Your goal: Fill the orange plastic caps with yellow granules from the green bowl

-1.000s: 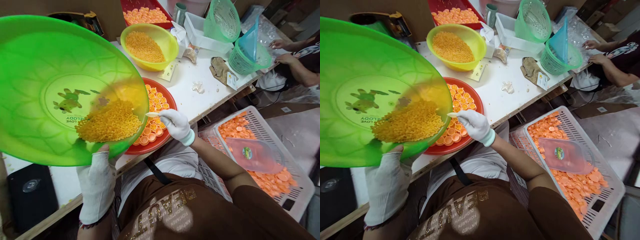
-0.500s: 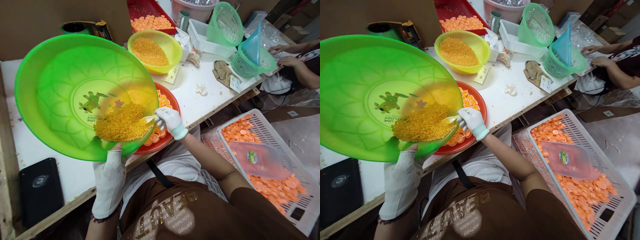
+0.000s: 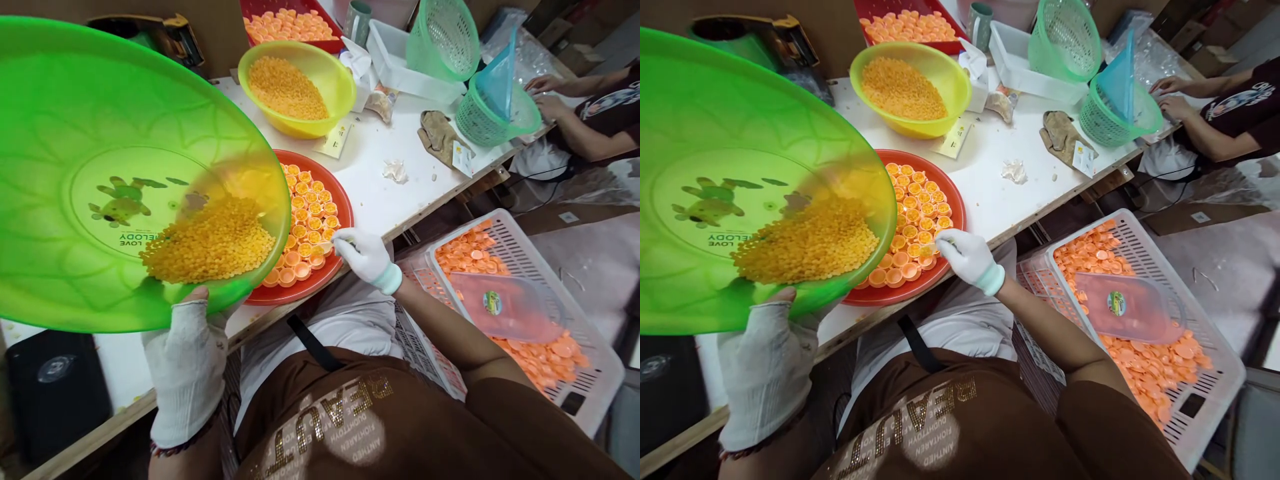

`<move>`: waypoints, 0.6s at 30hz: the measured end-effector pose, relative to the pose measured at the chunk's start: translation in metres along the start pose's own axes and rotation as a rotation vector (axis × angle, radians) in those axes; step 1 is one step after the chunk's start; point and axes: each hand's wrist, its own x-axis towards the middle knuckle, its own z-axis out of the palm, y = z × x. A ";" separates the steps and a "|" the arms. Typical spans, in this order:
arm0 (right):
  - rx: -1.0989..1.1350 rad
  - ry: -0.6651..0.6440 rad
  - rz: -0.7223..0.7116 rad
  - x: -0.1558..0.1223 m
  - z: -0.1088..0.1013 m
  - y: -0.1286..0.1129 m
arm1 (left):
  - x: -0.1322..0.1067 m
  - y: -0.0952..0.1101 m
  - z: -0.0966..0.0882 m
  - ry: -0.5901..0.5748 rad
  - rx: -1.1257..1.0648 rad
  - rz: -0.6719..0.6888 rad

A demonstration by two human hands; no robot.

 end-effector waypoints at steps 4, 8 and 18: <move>-0.255 -0.058 -0.471 -0.005 -0.002 0.000 | 0.001 -0.006 -0.003 -0.014 -0.037 0.023; -0.183 0.080 -0.523 0.008 0.000 -0.017 | -0.002 -0.009 -0.003 -0.023 -0.063 0.009; 0.133 0.024 0.096 0.057 0.059 -0.040 | -0.014 -0.002 0.008 -0.048 -0.050 -0.082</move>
